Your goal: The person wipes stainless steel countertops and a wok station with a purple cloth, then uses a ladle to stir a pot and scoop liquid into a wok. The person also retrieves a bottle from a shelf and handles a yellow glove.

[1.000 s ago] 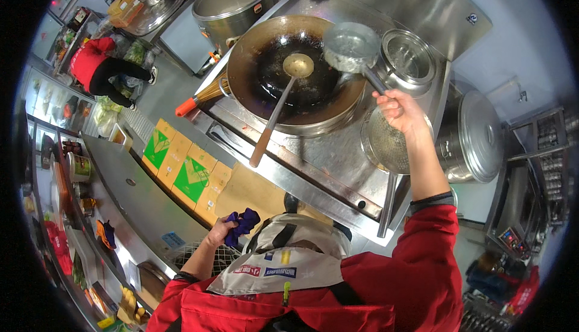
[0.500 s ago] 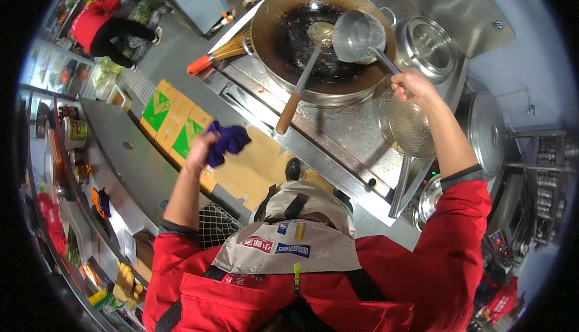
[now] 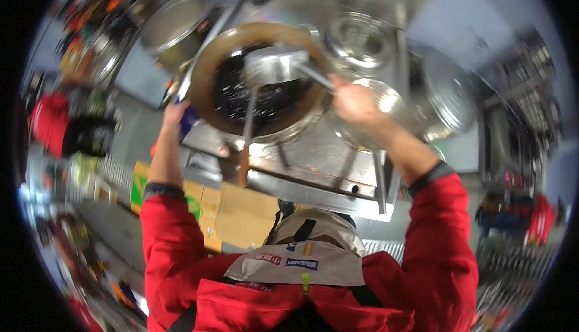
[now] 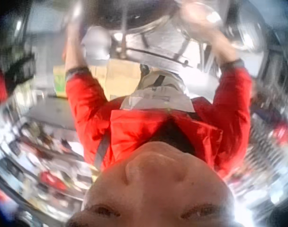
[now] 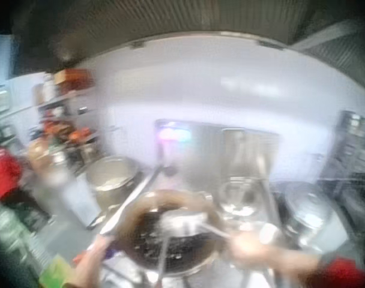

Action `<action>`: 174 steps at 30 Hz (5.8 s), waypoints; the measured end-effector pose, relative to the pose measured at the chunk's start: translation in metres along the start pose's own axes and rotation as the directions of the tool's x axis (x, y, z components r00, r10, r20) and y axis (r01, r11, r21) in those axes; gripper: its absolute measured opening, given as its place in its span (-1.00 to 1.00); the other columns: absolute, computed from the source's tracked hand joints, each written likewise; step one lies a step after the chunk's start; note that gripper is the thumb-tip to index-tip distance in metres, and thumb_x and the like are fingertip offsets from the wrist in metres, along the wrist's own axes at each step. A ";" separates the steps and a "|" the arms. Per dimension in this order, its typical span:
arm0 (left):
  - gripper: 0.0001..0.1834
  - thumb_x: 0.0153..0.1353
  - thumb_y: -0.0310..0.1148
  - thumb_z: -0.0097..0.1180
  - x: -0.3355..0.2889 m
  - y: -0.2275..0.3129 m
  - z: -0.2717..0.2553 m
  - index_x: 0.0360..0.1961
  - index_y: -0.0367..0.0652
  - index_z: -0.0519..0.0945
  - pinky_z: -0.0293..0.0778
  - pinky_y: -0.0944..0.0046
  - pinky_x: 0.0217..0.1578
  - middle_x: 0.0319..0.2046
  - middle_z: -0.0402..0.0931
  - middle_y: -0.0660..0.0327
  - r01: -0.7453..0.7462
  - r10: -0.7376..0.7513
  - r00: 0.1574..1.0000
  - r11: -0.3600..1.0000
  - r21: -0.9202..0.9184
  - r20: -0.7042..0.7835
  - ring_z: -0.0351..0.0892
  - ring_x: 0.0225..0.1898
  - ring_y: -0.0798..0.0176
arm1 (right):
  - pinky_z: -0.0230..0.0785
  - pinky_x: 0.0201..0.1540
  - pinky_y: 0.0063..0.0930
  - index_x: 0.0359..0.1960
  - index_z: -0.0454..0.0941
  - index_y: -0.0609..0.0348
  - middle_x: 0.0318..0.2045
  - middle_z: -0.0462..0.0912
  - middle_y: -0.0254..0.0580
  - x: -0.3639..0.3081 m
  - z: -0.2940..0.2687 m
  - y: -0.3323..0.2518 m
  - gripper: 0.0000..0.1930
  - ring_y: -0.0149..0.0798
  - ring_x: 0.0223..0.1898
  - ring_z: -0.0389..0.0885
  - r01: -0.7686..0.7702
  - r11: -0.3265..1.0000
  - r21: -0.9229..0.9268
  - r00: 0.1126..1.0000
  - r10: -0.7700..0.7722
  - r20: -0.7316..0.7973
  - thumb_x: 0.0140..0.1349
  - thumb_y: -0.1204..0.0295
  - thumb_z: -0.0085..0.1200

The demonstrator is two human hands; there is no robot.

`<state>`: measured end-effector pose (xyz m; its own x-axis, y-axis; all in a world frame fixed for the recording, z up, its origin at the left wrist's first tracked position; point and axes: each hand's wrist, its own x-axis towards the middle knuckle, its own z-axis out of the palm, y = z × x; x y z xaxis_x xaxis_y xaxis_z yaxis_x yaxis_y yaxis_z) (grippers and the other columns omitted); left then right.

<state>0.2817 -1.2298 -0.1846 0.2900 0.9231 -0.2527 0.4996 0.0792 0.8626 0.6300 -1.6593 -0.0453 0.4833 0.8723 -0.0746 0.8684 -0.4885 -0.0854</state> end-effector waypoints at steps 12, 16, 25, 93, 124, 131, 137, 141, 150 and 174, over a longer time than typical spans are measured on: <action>-0.73 0.17 -0.35 0.16 -0.050 -0.043 0.033 -0.15 -0.28 0.65 0.48 0.24 -0.32 -0.34 0.59 0.27 0.191 -0.148 0.969 0.957 -0.220 0.197 0.57 -0.38 0.27 | 0.13 -0.68 -0.63 -0.28 0.46 0.26 -0.52 0.49 -0.28 -0.041 0.020 0.027 -0.91 -0.52 -0.64 0.33 -0.365 -0.625 0.690 0.900 -0.047 0.434 0.36 0.49 0.02; -0.71 0.36 -0.31 0.11 -0.090 -0.052 0.020 0.04 -0.18 0.59 0.58 0.20 -0.26 -0.22 0.67 0.28 0.299 -0.124 0.923 0.829 -0.472 0.365 0.67 -0.25 0.26 | -0.01 -0.68 -0.78 -0.04 0.49 0.31 -0.45 0.43 -0.36 -0.085 0.019 0.098 -0.76 -0.63 -0.61 0.23 -0.335 -0.842 0.423 0.924 -0.205 0.323 0.44 0.36 0.06; -0.52 0.35 -0.15 0.15 -0.362 -0.128 0.008 0.18 -0.21 0.53 0.55 0.16 -0.04 -0.05 0.66 0.13 0.294 -0.092 0.933 0.752 -0.590 0.348 0.64 -0.05 0.15 | 0.13 -0.61 -0.70 -0.07 0.48 0.27 -0.44 0.46 -0.33 -0.193 0.033 0.399 -0.81 -0.56 -0.58 0.28 0.054 -0.815 0.578 0.944 0.231 0.238 0.37 0.45 0.09; -0.20 -0.23 0.11 0.57 -0.691 0.146 0.466 -0.11 -0.14 0.43 0.30 0.43 -0.35 -0.31 0.30 0.38 0.444 -0.359 0.896 0.761 -0.474 0.262 0.36 -0.32 0.45 | 0.32 -0.58 -0.44 0.33 0.50 0.04 -0.58 0.51 -0.29 -0.005 0.015 0.922 -0.46 -0.41 -0.60 0.48 -0.502 0.553 0.665 0.795 0.597 0.103 0.26 0.52 0.03; -0.51 -0.02 -0.36 0.31 -0.592 0.261 0.567 -0.04 -0.26 0.50 0.30 0.44 -0.49 -0.46 0.41 0.37 0.493 -0.253 0.687 0.851 -0.181 0.681 0.39 -0.49 0.47 | 0.49 0.13 -0.14 0.21 0.55 0.11 0.02 0.68 0.13 -0.046 0.057 0.827 -0.58 0.11 0.06 0.65 -0.105 0.987 0.119 0.966 0.130 -0.222 0.29 0.45 0.03; -0.56 0.24 -0.36 0.31 -0.535 0.297 0.749 0.10 -0.30 0.53 0.67 0.12 -0.20 -0.15 0.64 0.13 0.721 -0.107 0.286 0.678 -0.140 0.952 0.68 -0.21 0.19 | 0.52 -0.06 -0.43 0.12 0.57 0.25 -0.25 0.71 -0.20 -0.261 0.020 0.717 -0.65 -0.39 -0.21 0.67 -0.209 0.596 0.776 0.889 0.447 -0.103 0.32 0.55 -0.02; -0.69 0.35 -0.21 0.19 -0.526 0.322 0.897 -0.10 -0.27 0.57 0.68 0.06 -0.30 -0.23 0.62 0.04 0.757 0.017 0.126 0.645 -0.107 0.992 0.69 -0.31 0.07 | 0.58 -0.19 -0.49 0.08 0.56 0.41 -0.21 0.72 -0.10 -0.356 0.101 0.665 -0.73 -0.36 -0.31 0.69 -0.229 0.210 0.951 0.775 0.631 0.047 0.43 0.55 -0.02; -0.52 0.36 -0.04 0.19 -0.528 0.327 0.942 -0.01 -0.30 0.58 0.66 0.08 -0.12 -0.13 0.64 0.04 0.552 -0.045 0.200 0.831 -0.075 0.979 0.70 -0.16 0.13 | 0.60 -0.21 -0.47 0.07 0.55 0.42 -0.19 0.70 -0.09 -0.382 0.135 0.660 -0.74 -0.34 -0.30 0.68 -0.093 0.074 0.993 0.766 0.643 0.024 0.43 0.59 -0.04; -0.48 0.34 0.02 0.23 -0.590 0.243 0.757 -0.03 -0.29 0.65 0.52 0.19 -0.08 -0.21 0.67 0.13 0.017 0.081 0.311 0.996 -0.091 0.947 0.59 -0.14 0.27 | 0.56 -0.23 -0.51 -0.03 0.64 0.37 -0.22 0.73 -0.10 -0.369 0.144 0.590 -0.79 -0.39 -0.29 0.68 -0.267 0.065 0.961 0.870 0.445 0.212 0.42 0.51 0.08; -0.52 0.33 -0.32 0.18 -0.788 0.013 0.336 0.25 -0.26 0.53 0.48 0.37 -0.12 -0.11 0.55 0.27 0.146 -0.039 0.984 0.727 -0.671 0.172 0.49 -0.17 0.43 | 0.47 0.05 -0.40 0.15 0.42 0.32 -0.06 0.57 -0.19 -0.338 0.148 0.191 -0.64 -0.30 -0.08 0.57 -0.290 0.156 0.944 0.646 -0.696 0.313 0.34 0.50 0.03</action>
<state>0.3340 -2.0824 -0.1215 0.4059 0.8408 -0.3581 -0.1421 0.4451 0.8841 0.6156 -2.0506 -0.1837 -0.3268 0.8962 -0.3002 -0.1089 -0.3512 -0.9300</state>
